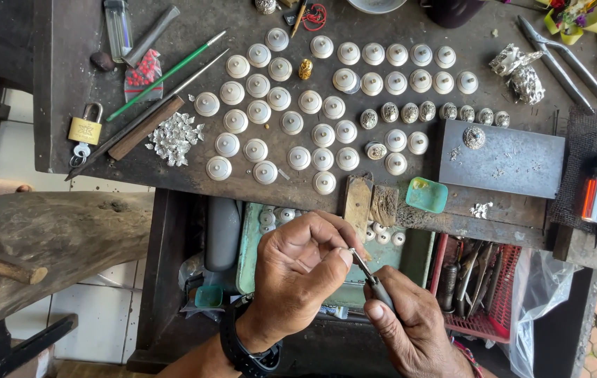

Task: Using pliers to attach small silver rings to decorative silver domes as part of a jewelry assembly process.

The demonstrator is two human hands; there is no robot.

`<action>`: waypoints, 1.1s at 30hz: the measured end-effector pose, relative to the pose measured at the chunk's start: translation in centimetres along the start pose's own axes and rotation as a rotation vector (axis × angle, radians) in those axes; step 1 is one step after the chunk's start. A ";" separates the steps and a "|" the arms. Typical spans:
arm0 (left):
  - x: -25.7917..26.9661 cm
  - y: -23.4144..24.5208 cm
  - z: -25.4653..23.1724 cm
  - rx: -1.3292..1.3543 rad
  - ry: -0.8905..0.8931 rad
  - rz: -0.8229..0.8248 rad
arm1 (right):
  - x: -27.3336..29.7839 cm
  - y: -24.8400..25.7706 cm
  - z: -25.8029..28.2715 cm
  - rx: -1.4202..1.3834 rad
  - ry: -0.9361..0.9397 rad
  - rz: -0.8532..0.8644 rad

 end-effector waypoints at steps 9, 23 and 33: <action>0.0 -0.1 0.2 0.036 0.023 -0.018 | 0.5 0.1 -0.5 0.061 0.031 -0.049; 0.2 -2.3 -1.6 -0.398 -0.056 0.150 | 1.0 3.2 2.2 0.081 0.069 -0.518; 1.1 -3.4 -1.3 -0.719 -0.053 0.198 | 0.6 3.6 2.0 0.177 -0.036 -0.596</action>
Point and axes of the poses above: each hand's wrist, its own x-axis away from the middle knuckle, its own y-axis out of the back of the hand, z = x × y, the point moved 8 cm from there along -x, towards the middle knuckle, and after that the axes turned 2 degrees about -z, right-handed, at the moved point
